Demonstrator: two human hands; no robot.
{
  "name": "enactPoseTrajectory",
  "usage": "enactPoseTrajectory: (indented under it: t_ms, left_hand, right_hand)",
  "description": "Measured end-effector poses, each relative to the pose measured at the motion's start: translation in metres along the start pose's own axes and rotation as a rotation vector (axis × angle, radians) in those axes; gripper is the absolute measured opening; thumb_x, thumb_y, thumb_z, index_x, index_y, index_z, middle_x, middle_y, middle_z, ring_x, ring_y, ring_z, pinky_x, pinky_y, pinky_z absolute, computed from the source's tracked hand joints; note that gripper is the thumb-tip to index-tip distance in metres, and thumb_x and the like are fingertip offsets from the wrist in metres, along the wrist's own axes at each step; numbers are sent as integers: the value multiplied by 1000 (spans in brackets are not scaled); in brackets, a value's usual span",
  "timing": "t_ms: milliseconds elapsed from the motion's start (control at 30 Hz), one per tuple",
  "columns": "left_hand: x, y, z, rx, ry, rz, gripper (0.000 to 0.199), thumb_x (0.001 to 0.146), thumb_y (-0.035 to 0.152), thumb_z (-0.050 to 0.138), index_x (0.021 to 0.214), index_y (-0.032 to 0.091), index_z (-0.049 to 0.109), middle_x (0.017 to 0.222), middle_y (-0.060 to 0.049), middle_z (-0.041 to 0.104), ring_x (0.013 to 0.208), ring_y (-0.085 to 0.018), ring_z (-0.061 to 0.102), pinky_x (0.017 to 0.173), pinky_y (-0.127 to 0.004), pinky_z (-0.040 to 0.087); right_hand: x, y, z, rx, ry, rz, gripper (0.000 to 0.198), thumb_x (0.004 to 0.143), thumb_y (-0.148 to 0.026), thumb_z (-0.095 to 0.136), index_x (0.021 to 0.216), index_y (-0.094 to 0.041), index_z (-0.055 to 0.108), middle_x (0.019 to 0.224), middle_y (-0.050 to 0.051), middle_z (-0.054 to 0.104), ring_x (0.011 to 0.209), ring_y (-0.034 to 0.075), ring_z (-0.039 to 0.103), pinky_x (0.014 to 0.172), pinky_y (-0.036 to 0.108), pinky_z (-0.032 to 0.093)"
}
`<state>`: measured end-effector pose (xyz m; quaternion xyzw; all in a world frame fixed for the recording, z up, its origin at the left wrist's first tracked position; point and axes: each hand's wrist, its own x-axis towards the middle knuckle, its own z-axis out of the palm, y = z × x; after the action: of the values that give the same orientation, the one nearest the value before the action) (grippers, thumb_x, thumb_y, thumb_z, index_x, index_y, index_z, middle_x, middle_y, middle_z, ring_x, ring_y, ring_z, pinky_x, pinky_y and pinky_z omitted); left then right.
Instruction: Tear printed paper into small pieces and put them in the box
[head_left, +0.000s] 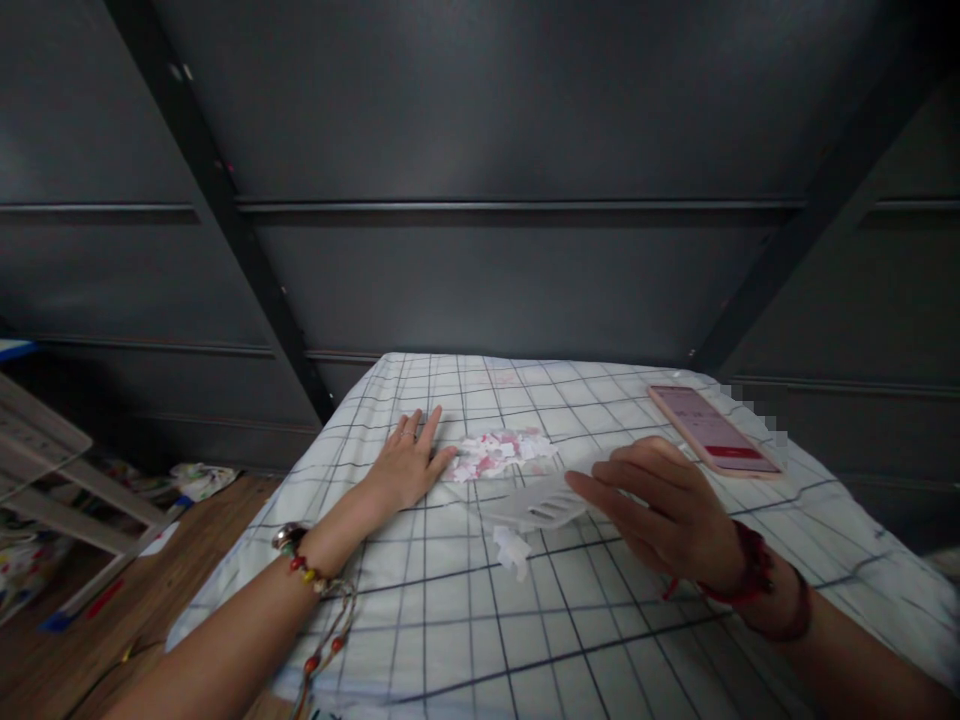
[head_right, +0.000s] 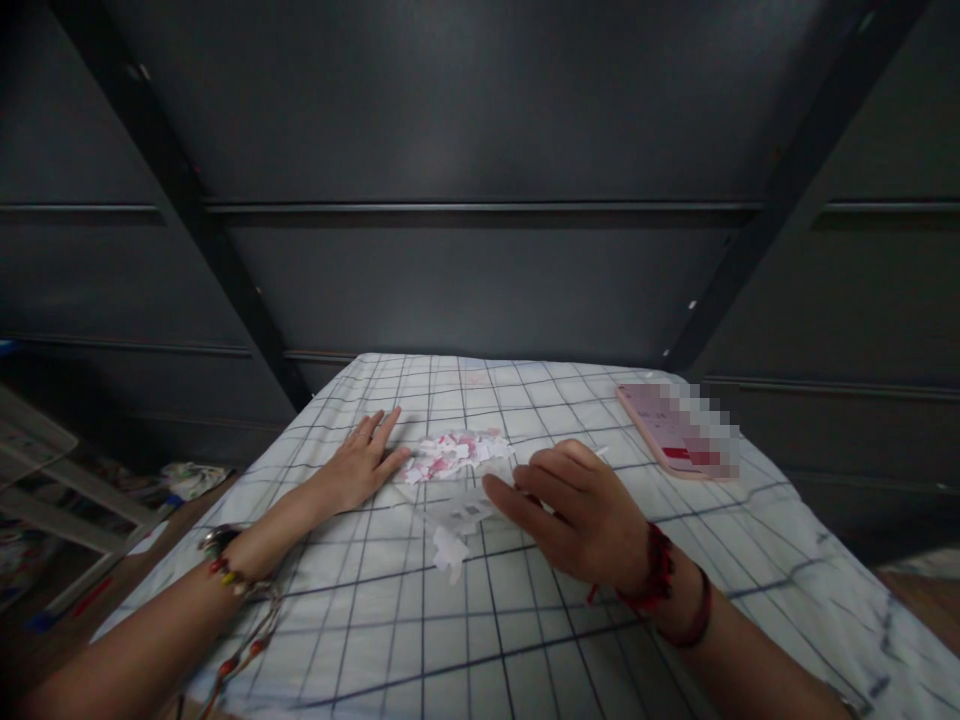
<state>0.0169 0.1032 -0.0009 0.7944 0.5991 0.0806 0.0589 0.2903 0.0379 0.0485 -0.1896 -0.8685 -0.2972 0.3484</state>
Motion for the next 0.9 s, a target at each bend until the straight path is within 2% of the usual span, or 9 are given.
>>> enactPoseTrajectory:
  t_ms: [167, 400, 667, 900]
  left_hand:
    - [1, -2, 2, 13, 9, 0, 68, 90, 52, 28, 141, 10, 15, 144, -17, 21, 130, -36, 15, 103, -47, 19]
    - [1, -2, 3, 38, 14, 14, 66, 91, 50, 28, 141, 10, 17, 143, -18, 22, 130, -36, 16, 103, -46, 19]
    - [0, -2, 2, 35, 12, 6, 65, 90, 50, 29, 141, 12, 17, 144, -17, 22, 131, -36, 14, 102, -47, 20]
    - [0, -1, 1, 34, -9, -4, 66, 90, 52, 29, 141, 13, 16, 144, -17, 20, 131, -36, 13, 102, -48, 19]
  right_hand:
    - [0, 0, 2, 37, -5, -29, 21, 80, -3, 44, 96, -12, 54, 70, 3, 59, 67, 14, 47, 57, 30, 38]
    - [2, -3, 1, -32, -3, 18, 23, 82, -4, 43, 102, -11, 53, 73, 3, 60, 70, 14, 49, 60, 29, 40]
    - [11, -14, 13, -135, -82, -67, 26, 83, -4, 40, 100, -15, 57, 75, 2, 62, 73, 15, 51, 68, 30, 40]
    - [10, -14, 10, -90, -83, -94, 24, 85, -7, 39, 98, -15, 58, 72, 1, 61, 68, 13, 51, 63, 29, 38]
